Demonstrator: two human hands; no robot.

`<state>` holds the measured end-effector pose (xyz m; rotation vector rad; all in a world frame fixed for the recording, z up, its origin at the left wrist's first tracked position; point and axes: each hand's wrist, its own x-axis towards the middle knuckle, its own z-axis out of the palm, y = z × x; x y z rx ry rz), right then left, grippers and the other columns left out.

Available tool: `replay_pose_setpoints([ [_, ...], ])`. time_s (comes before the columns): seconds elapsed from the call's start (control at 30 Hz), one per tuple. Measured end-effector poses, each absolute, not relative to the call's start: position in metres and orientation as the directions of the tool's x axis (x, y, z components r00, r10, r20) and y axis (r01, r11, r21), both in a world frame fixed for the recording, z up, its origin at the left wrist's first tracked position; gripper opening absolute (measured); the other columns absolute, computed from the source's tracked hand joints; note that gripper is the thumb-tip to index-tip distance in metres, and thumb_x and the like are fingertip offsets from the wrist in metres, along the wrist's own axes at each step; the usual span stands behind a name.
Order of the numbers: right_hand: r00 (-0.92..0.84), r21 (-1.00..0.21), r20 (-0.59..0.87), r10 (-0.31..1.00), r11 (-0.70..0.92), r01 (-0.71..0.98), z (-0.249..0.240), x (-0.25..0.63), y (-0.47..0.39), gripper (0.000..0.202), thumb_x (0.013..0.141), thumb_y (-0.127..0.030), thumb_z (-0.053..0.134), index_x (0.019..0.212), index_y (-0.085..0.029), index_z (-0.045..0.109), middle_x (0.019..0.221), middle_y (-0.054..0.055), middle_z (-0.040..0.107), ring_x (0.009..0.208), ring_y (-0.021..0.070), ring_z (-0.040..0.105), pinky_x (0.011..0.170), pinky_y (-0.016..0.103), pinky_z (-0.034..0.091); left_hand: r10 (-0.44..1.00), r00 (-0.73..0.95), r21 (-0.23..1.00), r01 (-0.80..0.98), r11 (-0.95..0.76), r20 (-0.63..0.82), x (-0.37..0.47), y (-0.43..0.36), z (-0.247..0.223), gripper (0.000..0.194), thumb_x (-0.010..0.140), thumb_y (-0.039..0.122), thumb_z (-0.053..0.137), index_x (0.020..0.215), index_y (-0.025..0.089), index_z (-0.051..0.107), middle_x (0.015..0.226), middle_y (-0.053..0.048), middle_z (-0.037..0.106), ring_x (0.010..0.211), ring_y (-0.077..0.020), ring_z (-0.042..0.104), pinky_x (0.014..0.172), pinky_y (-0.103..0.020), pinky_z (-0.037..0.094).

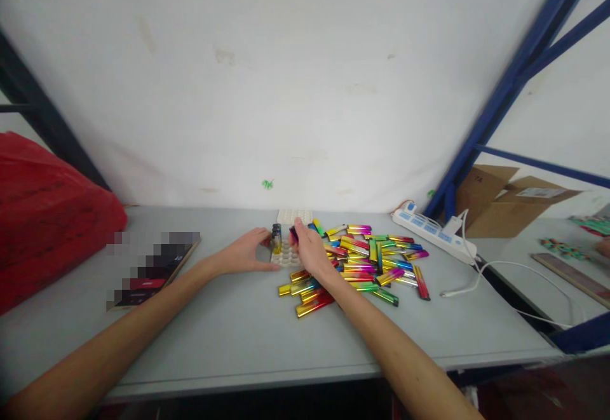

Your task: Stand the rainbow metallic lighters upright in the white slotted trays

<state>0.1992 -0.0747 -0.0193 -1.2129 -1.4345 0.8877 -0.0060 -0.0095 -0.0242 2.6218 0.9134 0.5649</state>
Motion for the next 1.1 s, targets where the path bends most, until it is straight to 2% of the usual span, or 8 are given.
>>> replay_pose_setpoints([
  [0.1,0.028,-0.879,0.330,0.944,0.296,0.373,-0.017,0.202,-0.078,0.068,0.099,-0.074,0.024,0.080,-0.022,0.063,0.057,-0.002,0.048,0.053,0.0153,0.048,0.054,0.026,0.037,0.644,0.721,0.397,0.529,-0.750,0.255,-0.006,-0.010,-0.023,0.065,0.066,0.075,0.075,0.097,0.019,0.063,0.098,-0.008,0.065,0.092,-0.0287,0.062,0.082,-0.038,0.050],
  [0.23,-0.066,-0.727,0.454,0.889,0.412,0.549,-0.011,0.201,-0.084,0.053,0.107,-0.057,0.025,0.099,-0.021,0.064,0.074,0.001,0.059,0.071,0.0179,0.058,0.068,0.028,0.043,0.648,0.717,0.388,0.538,-0.748,0.256,-0.005,-0.010,-0.023,0.066,0.066,0.075,0.075,0.097,0.019,0.062,0.097,-0.008,0.065,0.092,-0.0290,0.062,0.082,-0.038,0.050],
  [0.33,-0.162,-0.573,0.553,0.818,0.514,0.639,-0.008,0.198,-0.085,0.042,0.106,-0.053,0.039,0.094,-0.020,0.063,0.086,0.005,0.064,0.084,0.0196,0.060,0.079,0.030,0.044,0.651,0.714,0.379,0.545,-0.748,0.258,-0.005,-0.011,-0.023,0.064,0.066,0.076,0.075,0.094,0.019,0.061,0.096,-0.008,0.065,0.090,-0.0289,0.062,0.079,-0.038,0.050],
  [0.4,-0.198,-0.489,0.590,0.783,0.541,0.684,-0.008,0.198,-0.085,0.042,0.104,-0.053,0.045,0.085,-0.020,0.062,0.086,0.006,0.064,0.084,0.0200,0.059,0.080,0.030,0.044,0.650,0.714,0.374,0.547,-0.749,0.258,-0.005,-0.011,-0.023,0.064,0.066,0.076,0.075,0.093,0.019,0.061,0.095,-0.008,0.065,0.088,-0.0287,0.062,0.077,-0.039,0.050],
  [0.53,-0.166,-0.512,0.542,0.824,0.480,0.712,-0.010,0.199,-0.083,0.038,0.103,-0.051,0.050,0.083,-0.021,0.062,0.074,0.002,0.065,0.070,0.0182,0.059,0.070,0.029,0.042,0.645,0.718,0.374,0.540,-0.754,0.263,-0.005,-0.010,-0.023,0.064,0.066,0.076,0.074,0.095,0.020,0.062,0.096,-0.008,0.065,0.090,-0.0286,0.061,0.078,-0.039,0.050],
  [0.7,-0.152,-0.540,0.510,0.847,0.452,0.710,-0.016,0.201,-0.078,0.033,0.105,-0.048,0.049,0.093,-0.021,0.065,0.082,0.004,0.072,0.076,0.0191,0.065,0.072,0.028,0.043,0.645,0.714,0.375,0.538,-0.755,0.274,-0.005,-0.010,-0.024,0.062,0.065,0.077,0.073,0.089,0.021,0.061,0.092,-0.007,0.066,0.086,-0.0274,0.062,0.076,-0.038,0.050],
  [0.9,-0.291,-0.386,0.478,0.829,0.496,0.778,-0.023,0.201,-0.073,0.035,0.104,-0.049,0.051,0.094,-0.020,0.067,0.085,0.006,0.073,0.076,0.0201,0.064,0.070,0.029,0.041,0.640,0.720,0.361,0.541,-0.760,0.269,-0.004,-0.010,-0.024,0.062,0.066,0.076,0.074,0.092,0.021,0.061,0.095,-0.009,0.066,0.090,-0.0293,0.062,0.080,-0.039,0.051],
  [1.1,-0.320,-0.231,0.445,0.836,0.453,0.861,-0.014,0.196,-0.080,0.037,0.102,-0.053,0.052,0.095,-0.021,0.069,0.085,0.007,0.072,0.074,0.0200,0.063,0.068,0.029,0.039,0.634,0.725,0.381,0.524,-0.761,0.269,-0.004,-0.010,-0.023,0.059,0.066,0.071,0.075,0.093,0.021,0.063,0.096,-0.008,0.067,0.092,-0.0291,0.062,0.080,-0.039,0.050],
])
